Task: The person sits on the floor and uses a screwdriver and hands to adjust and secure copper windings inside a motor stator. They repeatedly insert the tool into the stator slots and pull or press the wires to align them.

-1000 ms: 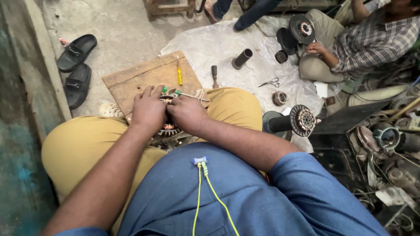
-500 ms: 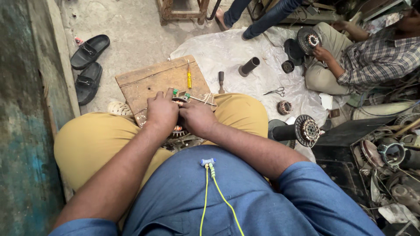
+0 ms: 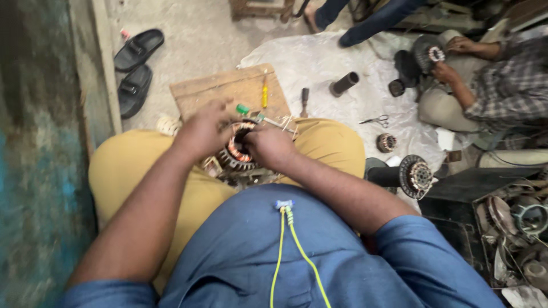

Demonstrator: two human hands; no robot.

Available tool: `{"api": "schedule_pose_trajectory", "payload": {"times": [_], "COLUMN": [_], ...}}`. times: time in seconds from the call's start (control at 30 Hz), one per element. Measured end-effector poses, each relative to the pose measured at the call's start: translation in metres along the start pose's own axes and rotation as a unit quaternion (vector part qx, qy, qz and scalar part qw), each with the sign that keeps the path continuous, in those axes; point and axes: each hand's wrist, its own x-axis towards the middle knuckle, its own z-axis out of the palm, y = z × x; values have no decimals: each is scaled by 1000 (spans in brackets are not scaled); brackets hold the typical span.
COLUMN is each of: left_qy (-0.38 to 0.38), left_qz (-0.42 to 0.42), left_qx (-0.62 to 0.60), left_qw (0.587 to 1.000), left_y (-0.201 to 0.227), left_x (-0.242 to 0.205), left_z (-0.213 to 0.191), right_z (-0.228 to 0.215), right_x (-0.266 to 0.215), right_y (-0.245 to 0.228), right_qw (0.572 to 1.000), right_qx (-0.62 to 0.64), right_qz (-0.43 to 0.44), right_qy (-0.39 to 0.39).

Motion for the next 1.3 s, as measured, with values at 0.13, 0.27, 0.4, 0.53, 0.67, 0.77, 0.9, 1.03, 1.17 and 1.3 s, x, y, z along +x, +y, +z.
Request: {"api": "schedule_pose_trajectory", "payload": {"times": [0.13,0.27,0.4,0.53,0.67,0.77,0.9,1.03,1.17,1.3], "left_qy": [66,109,103,101,83,84,75,72,70,50], "left_qz": [-48,-56,-55,-58,-89,-83,-85,-77,-64,-101], "left_qx": [-42,-76,-79,-58,-51,-43,-35,-52,-67,-86], "left_qw": [996,990,990,991,991,992,993,993,993,990], "left_y": [-22,-27,-28,-26,-21,-19,-18,-22,-31,-41], "left_x": [8,10,9,9,9,8,8,8,7,7], "left_z": [-15,-11,-6,-7,-8,-9,-10,-7,-5,-6], "right_z": [-3,-5,-4,-9,-15,-14,-14,-12,-12,-11], "right_x": [3,10,14,17,16,12,10,7,4,0], "right_y": [-3,-9,-13,-17,-17,-17,-12,-12,-12,-8], "right_qw": [999,998,991,990,989,989,995,996,998,999], "right_qx": [-27,-41,-87,-61,-21,-6,24,21,11,26], "right_qz": [-6,15,29,50,79,100,78,70,47,8], "right_qy": [-36,-52,-97,-113,-120,-105,-61,-55,-38,33]}}
